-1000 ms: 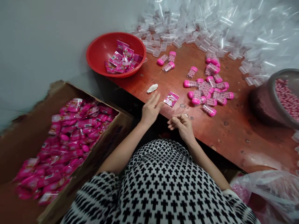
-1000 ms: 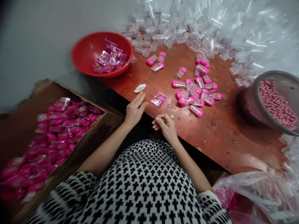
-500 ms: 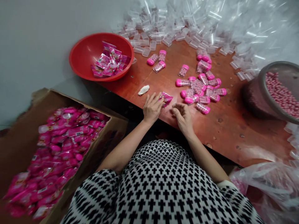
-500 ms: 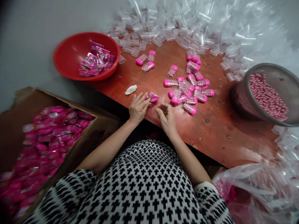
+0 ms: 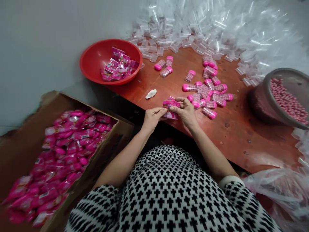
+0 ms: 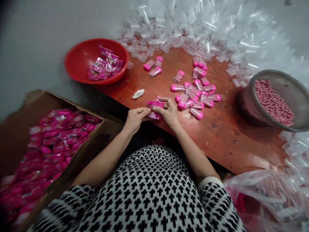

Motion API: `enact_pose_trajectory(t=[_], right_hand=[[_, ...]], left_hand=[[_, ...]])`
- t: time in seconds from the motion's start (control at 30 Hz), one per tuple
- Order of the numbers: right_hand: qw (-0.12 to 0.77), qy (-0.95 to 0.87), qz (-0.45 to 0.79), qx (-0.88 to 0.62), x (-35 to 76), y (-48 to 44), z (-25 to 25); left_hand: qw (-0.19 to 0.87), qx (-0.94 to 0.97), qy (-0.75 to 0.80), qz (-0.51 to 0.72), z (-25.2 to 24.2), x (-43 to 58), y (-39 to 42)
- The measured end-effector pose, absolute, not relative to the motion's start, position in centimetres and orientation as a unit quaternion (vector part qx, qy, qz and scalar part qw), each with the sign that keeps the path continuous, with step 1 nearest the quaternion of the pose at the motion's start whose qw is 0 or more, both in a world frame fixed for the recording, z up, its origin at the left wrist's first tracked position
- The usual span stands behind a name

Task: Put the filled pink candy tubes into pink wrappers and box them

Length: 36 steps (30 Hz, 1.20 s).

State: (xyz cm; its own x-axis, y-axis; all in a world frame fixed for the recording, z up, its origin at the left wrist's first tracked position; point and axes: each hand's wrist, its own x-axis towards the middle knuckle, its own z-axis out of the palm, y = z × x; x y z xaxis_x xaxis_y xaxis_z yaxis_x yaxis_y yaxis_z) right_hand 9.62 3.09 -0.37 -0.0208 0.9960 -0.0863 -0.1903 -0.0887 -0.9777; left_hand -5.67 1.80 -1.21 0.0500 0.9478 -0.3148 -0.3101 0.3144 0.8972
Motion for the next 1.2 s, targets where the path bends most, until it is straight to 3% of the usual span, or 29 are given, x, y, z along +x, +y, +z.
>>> enact_pose_trajectory(t=[0.13, 0.27, 0.33, 0.47, 0.57, 0.77, 0.93, 1.1, 1.2], right_hand=[[0.477, -0.527, 0.445, -0.545, 10.2, 5.3, -1.2], [0.298, -0.698, 0.181, -0.625, 10.6, 7.1, -1.8], [0.251, -0.745, 0.109, -0.608, 10.4, 7.0, -1.4], [0.325, -0.758, 0.168, -0.54, 10.1, 4.9, -0.3], [0.314, -0.769, 0.202, -0.519, 11.2, 4.1, 0.3], [0.09, -0.87, 0.024, -0.484, 17.8, 7.2, 2.2], [-0.07, -0.896, -0.042, -0.437, 21.5, 9.5, 3.5], [-0.029, -0.888, -0.047, -0.456, 22.8, 9.0, 3.5], [0.11, -0.808, 0.022, -0.578, 21.4, 6.2, 3.2]], left_hand=[[0.632, 0.272, 0.501, 0.525, -1.6, -7.0, 1.8], [0.631, 0.226, 0.515, 0.533, -1.7, -7.4, 1.5], [0.633, 0.212, 0.52, 0.532, -1.4, -7.3, 1.3], [0.643, 0.18, 0.519, 0.533, -0.8, -6.8, 0.9], [0.661, 0.155, 0.502, 0.535, -0.7, -6.8, 0.6], [0.684, 0.089, 0.47, 0.551, -1.0, -7.0, 0.1], [0.714, 0.063, 0.454, 0.53, -0.6, -6.7, -0.4], [0.709, 0.038, 0.458, 0.535, -0.3, -6.3, -0.2], [0.701, 0.002, 0.442, 0.559, -0.1, -5.7, 0.0]])
